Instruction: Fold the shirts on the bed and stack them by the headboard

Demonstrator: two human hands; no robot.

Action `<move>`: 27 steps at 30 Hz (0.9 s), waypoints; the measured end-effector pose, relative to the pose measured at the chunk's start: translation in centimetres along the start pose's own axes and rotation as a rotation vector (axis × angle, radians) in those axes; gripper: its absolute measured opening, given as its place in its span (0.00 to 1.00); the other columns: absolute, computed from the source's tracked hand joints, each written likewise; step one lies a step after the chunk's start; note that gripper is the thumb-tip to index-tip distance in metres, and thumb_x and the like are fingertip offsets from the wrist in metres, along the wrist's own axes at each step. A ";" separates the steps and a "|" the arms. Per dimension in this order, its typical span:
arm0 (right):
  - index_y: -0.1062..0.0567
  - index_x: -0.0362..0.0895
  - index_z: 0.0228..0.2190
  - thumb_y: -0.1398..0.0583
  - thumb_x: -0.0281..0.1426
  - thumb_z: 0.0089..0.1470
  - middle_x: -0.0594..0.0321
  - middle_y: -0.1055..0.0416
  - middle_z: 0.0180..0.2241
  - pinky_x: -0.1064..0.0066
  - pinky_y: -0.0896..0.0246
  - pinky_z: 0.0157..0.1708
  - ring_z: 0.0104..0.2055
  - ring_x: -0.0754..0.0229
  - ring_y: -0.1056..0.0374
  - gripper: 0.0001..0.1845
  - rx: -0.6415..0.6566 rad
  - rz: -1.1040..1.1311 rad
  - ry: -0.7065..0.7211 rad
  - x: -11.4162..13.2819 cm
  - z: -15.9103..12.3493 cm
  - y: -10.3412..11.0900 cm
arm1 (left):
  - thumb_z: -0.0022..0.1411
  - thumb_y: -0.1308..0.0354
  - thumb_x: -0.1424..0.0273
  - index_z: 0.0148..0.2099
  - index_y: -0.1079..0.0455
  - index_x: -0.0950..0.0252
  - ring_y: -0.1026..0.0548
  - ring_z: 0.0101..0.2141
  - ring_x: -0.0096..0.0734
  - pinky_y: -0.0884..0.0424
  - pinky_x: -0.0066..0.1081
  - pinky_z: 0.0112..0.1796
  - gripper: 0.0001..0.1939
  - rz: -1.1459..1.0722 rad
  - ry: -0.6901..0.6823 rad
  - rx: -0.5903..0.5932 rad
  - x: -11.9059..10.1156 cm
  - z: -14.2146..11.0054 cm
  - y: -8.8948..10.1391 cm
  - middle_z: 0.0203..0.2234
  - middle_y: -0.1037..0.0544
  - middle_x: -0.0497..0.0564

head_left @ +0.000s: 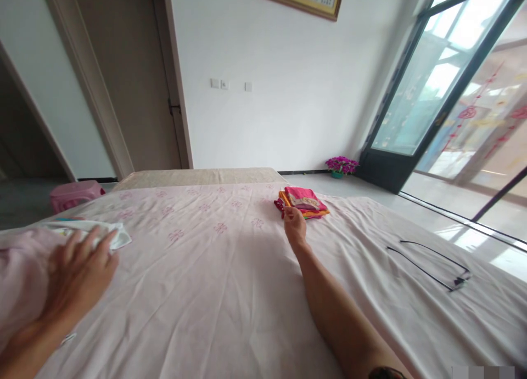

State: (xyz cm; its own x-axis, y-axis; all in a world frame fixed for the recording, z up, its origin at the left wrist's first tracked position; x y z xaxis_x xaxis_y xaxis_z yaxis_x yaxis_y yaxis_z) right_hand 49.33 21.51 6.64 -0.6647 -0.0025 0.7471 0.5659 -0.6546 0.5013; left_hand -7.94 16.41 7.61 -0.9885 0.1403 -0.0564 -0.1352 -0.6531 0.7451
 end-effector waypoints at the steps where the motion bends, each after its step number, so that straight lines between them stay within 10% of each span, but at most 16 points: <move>1: 0.25 0.43 0.47 0.49 0.30 0.54 0.54 0.27 0.47 0.65 0.39 0.50 0.48 0.54 0.32 0.22 -0.030 -0.050 -0.010 -0.3 0.5 0.9 | 0.65 0.55 0.64 0.61 0.38 0.66 0.53 0.68 0.53 0.52 0.56 0.62 0.25 0.007 -0.055 0.007 -2.3 -0.4 -0.7 0.64 0.39 0.63; 4: 0.25 0.44 0.50 0.50 0.26 0.52 0.54 0.30 0.52 0.63 0.42 0.53 0.53 0.51 0.37 0.25 -0.082 -0.231 -0.021 -1.1 1.9 3.3 | 0.65 0.56 0.61 0.60 0.35 0.68 0.41 0.63 0.56 0.44 0.55 0.60 0.27 -0.012 -0.117 0.083 -5.8 -1.6 -3.8 0.56 0.29 0.65; 8: 0.27 0.47 0.54 0.48 0.24 0.53 0.56 0.34 0.57 0.60 0.48 0.56 0.58 0.48 0.44 0.28 -0.043 -0.501 0.063 -1.3 3.5 4.3 | 0.66 0.58 0.61 0.56 0.31 0.68 0.29 0.55 0.47 0.35 0.44 0.56 0.24 -0.055 -0.128 0.200 -5.0 -2.4 -7.2 0.51 0.24 0.62; 18: 0.25 0.46 0.50 0.51 0.29 0.61 0.52 0.27 0.49 0.62 0.45 0.48 0.50 0.50 0.34 0.20 0.117 -0.625 0.081 -1.9 7.6 4.8 | 0.64 0.55 0.62 0.53 0.29 0.64 0.27 0.53 0.43 0.34 0.42 0.57 0.21 -0.138 -0.092 0.196 -4.2 -2.3 -7.1 0.51 0.24 0.58; 24: 0.29 0.44 0.50 0.54 0.33 0.61 0.56 0.25 0.42 0.68 0.41 0.40 0.42 0.55 0.32 0.21 -0.046 -0.164 0.256 7.5 5.9 6.2 | 0.63 0.53 0.62 0.53 0.28 0.63 0.26 0.52 0.43 0.34 0.43 0.56 0.21 -0.181 -0.057 0.200 -4.2 -2.1 -6.9 0.50 0.23 0.57; 27: 0.28 0.48 0.47 0.50 0.34 0.60 0.59 0.25 0.41 0.70 0.41 0.39 0.43 0.56 0.31 0.17 0.145 -0.051 0.406 13.3 0.4 3.1 | 0.64 0.54 0.62 0.54 0.28 0.64 0.27 0.53 0.43 0.34 0.43 0.57 0.22 -0.178 -0.051 0.223 -4.3 -2.1 -6.8 0.51 0.24 0.58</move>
Point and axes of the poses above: each hand's wrist, its own z-axis towards the middle knuckle, its own y-axis out of the back of the hand, x = y × z, the point moved 8 cm from there along z, towards the middle knuckle
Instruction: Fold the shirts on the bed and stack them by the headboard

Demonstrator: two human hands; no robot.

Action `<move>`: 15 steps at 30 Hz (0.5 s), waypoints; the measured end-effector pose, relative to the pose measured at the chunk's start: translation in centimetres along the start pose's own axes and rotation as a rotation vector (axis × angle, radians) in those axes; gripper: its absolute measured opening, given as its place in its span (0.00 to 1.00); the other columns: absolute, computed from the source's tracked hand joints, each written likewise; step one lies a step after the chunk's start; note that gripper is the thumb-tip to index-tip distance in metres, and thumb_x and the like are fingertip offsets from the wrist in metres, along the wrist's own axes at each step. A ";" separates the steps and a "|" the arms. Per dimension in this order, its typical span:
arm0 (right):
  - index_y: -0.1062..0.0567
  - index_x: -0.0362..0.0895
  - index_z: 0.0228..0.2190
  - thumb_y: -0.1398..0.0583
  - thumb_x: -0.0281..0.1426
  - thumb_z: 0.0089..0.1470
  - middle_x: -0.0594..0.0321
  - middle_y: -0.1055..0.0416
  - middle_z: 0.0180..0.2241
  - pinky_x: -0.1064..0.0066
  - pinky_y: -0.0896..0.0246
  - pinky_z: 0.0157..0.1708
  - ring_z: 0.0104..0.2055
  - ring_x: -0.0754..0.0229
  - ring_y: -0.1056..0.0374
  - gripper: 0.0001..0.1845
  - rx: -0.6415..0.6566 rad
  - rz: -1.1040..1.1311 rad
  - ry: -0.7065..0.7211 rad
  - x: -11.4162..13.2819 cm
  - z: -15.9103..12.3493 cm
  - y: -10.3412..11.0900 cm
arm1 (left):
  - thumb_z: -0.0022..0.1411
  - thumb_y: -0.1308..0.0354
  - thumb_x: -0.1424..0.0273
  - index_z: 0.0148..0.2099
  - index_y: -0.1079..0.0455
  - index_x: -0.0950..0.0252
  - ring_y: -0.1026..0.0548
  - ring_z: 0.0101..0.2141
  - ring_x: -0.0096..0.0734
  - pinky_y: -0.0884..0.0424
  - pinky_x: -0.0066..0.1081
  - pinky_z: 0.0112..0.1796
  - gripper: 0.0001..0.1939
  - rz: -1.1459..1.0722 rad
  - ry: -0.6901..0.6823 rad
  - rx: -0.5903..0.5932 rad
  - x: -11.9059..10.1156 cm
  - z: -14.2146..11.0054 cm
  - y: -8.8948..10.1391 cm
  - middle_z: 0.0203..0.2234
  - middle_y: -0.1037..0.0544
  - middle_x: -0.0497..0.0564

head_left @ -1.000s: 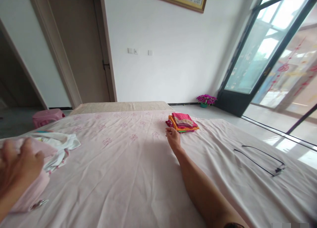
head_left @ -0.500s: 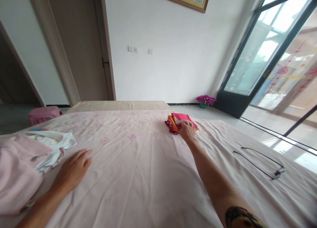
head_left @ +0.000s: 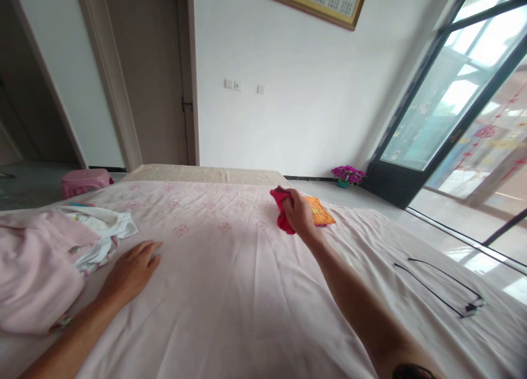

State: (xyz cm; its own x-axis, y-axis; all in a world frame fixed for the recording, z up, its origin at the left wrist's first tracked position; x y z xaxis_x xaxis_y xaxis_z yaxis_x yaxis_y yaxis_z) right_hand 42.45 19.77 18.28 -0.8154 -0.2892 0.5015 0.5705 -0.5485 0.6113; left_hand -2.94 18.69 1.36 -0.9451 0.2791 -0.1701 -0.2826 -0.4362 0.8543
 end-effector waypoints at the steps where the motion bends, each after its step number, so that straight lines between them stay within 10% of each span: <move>1: 0.28 0.48 0.46 0.49 0.34 0.60 0.59 0.25 0.41 0.70 0.41 0.39 0.43 0.57 0.31 0.16 0.076 0.005 0.021 2.2 -1.4 -1.6 | 0.65 0.55 0.62 0.54 0.29 0.65 0.27 0.54 0.43 0.34 0.43 0.57 0.22 0.006 0.004 0.010 0.0 0.0 0.0 0.52 0.24 0.58; 9: 0.22 0.47 0.34 0.37 0.48 0.53 0.65 0.26 0.29 0.74 0.42 0.29 0.31 0.62 0.31 0.17 0.877 0.482 -0.078 10.0 -12.7 -15.2 | 0.66 0.56 0.64 0.55 0.30 0.68 0.28 0.54 0.41 0.35 0.40 0.57 0.23 -0.002 -0.005 0.036 0.0 -0.1 0.3 0.53 0.25 0.59; 15: 0.25 0.44 0.35 0.40 0.48 0.52 0.61 0.25 0.29 0.70 0.37 0.28 0.29 0.59 0.30 0.19 0.546 0.877 -0.536 4.2 -6.1 -12.2 | 0.66 0.55 0.65 0.55 0.29 0.67 0.29 0.55 0.42 0.35 0.42 0.57 0.21 -0.034 0.001 0.026 0.1 -0.1 0.4 0.53 0.25 0.59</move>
Point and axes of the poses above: each hand's wrist, its own z-axis towards the middle knuckle, its own y-axis out of the back of the hand, x = y × z, the point moved 8 cm from there along z, towards the middle knuckle
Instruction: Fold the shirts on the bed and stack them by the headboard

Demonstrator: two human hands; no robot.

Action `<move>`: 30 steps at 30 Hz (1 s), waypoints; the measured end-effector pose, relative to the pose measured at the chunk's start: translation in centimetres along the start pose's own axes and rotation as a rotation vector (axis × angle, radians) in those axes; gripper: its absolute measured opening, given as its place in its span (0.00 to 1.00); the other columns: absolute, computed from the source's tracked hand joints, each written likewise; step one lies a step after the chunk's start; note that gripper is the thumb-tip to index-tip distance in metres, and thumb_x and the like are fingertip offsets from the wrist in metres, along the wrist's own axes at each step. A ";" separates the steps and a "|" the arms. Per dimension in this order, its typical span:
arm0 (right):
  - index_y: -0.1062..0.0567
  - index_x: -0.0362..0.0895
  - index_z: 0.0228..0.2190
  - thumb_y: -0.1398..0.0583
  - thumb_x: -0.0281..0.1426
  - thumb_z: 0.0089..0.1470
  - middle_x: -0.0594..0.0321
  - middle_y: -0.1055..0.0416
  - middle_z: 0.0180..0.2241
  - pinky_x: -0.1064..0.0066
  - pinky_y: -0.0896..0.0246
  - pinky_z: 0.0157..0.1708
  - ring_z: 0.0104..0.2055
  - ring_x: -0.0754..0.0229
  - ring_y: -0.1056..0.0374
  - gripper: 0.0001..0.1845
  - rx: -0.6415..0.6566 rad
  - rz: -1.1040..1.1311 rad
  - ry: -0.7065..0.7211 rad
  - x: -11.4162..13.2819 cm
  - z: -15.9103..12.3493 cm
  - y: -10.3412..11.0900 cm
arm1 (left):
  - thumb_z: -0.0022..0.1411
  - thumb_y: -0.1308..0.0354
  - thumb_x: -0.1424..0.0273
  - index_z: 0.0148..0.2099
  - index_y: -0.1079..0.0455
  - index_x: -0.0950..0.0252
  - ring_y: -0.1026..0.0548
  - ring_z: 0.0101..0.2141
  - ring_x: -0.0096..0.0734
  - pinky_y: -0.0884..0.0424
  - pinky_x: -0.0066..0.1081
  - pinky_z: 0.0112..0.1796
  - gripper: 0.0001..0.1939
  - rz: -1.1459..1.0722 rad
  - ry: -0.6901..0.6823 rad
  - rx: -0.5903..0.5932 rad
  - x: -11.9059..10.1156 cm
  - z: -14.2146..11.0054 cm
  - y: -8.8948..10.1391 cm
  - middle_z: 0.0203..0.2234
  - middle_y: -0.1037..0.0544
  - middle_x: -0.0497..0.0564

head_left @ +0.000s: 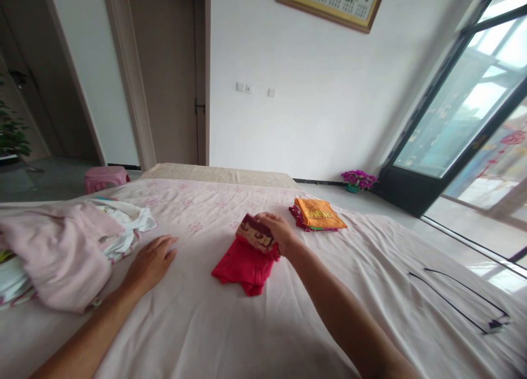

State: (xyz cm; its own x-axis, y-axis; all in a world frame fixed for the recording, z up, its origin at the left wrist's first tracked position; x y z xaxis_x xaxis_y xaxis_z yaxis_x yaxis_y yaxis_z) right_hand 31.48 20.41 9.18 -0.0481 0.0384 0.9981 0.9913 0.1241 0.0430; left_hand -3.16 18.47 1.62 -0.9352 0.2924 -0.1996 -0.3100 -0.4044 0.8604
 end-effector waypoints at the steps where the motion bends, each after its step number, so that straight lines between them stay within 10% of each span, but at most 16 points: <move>1: 0.25 0.44 0.36 0.41 0.47 0.52 0.60 0.24 0.31 0.68 0.35 0.29 0.31 0.57 0.29 0.20 -0.128 0.020 0.029 1.2 0.6 2.9 | 0.66 0.55 0.65 0.55 0.29 0.68 0.29 0.54 0.42 0.35 0.43 0.57 0.21 -0.004 -0.002 -0.002 -0.1 0.0 0.1 0.53 0.25 0.59; 4: 0.26 0.43 0.42 0.43 0.45 0.51 0.58 0.24 0.35 0.67 0.35 0.33 0.35 0.55 0.29 0.22 -0.611 -0.094 0.155 4.1 0.3 12.7 | 0.67 0.56 0.66 0.55 0.29 0.70 0.28 0.54 0.43 0.35 0.43 0.57 0.22 0.004 -0.002 0.001 -0.6 0.0 0.2 0.52 0.25 0.61; 7: 0.25 0.44 0.44 0.42 0.41 0.50 0.57 0.25 0.40 0.66 0.37 0.39 0.41 0.54 0.30 0.22 -0.839 -0.445 0.247 5.0 -0.9 17.4 | 0.67 0.56 0.65 0.54 0.29 0.69 0.28 0.53 0.43 0.34 0.43 0.56 0.21 0.004 -0.009 0.016 -1.6 0.1 0.4 0.51 0.24 0.60; 14: 0.23 0.47 0.45 0.36 0.46 0.47 0.56 0.26 0.46 0.66 0.40 0.42 0.48 0.50 0.33 0.25 -0.120 -1.122 0.195 -1.8 -0.7 7.2 | 0.66 0.52 0.58 0.52 0.27 0.60 0.25 0.50 0.37 0.32 0.36 0.54 0.20 -0.262 0.003 0.087 -3.1 0.1 0.9 0.49 0.21 0.52; 17: 0.22 0.47 0.39 0.38 0.39 0.51 0.55 0.26 0.47 0.67 0.43 0.42 0.51 0.49 0.35 0.14 -0.154 -1.344 0.213 -2.2 -1.2 5.1 | 0.65 0.50 0.55 0.51 0.27 0.59 0.24 0.50 0.36 0.31 0.35 0.53 0.20 -0.389 0.062 0.160 -5.4 -0.1 1.1 0.48 0.21 0.51; 24: 0.21 0.48 0.34 0.45 0.35 0.60 0.63 0.23 0.35 0.72 0.48 0.31 0.36 0.59 0.30 0.13 -0.306 -1.122 0.156 -1.6 -0.5 8.0 | 0.61 0.44 0.71 0.47 0.27 0.56 0.26 0.47 0.34 0.32 0.32 0.48 0.13 -0.413 -0.254 0.329 -19.3 -0.6 1.1 0.45 0.23 0.49; 30: 0.21 0.50 0.37 0.39 0.41 0.53 0.63 0.23 0.38 0.72 0.47 0.32 0.38 0.58 0.30 0.12 -0.268 -1.152 0.194 -2.5 -1.1 8.0 | 0.63 0.51 0.70 0.38 0.31 0.58 0.25 0.37 0.31 0.33 0.30 0.40 0.07 -0.460 -0.071 0.253 -18.0 0.3 0.5 0.34 0.23 0.47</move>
State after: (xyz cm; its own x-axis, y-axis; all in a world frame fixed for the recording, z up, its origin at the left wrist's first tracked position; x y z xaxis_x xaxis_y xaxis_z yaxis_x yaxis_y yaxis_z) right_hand 39.70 20.20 7.07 -0.9277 -0.1123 0.3560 0.3727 -0.2242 0.9005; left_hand 13.63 13.28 5.76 -0.6958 0.4518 -0.5583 -0.6263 -0.0013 0.7796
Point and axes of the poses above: each hand's wrist, its own z-axis towards the middle knuckle, its own y-axis out of the back of the hand, x = y × z, the point moved 8 cm from there along z, towards the middle knuckle
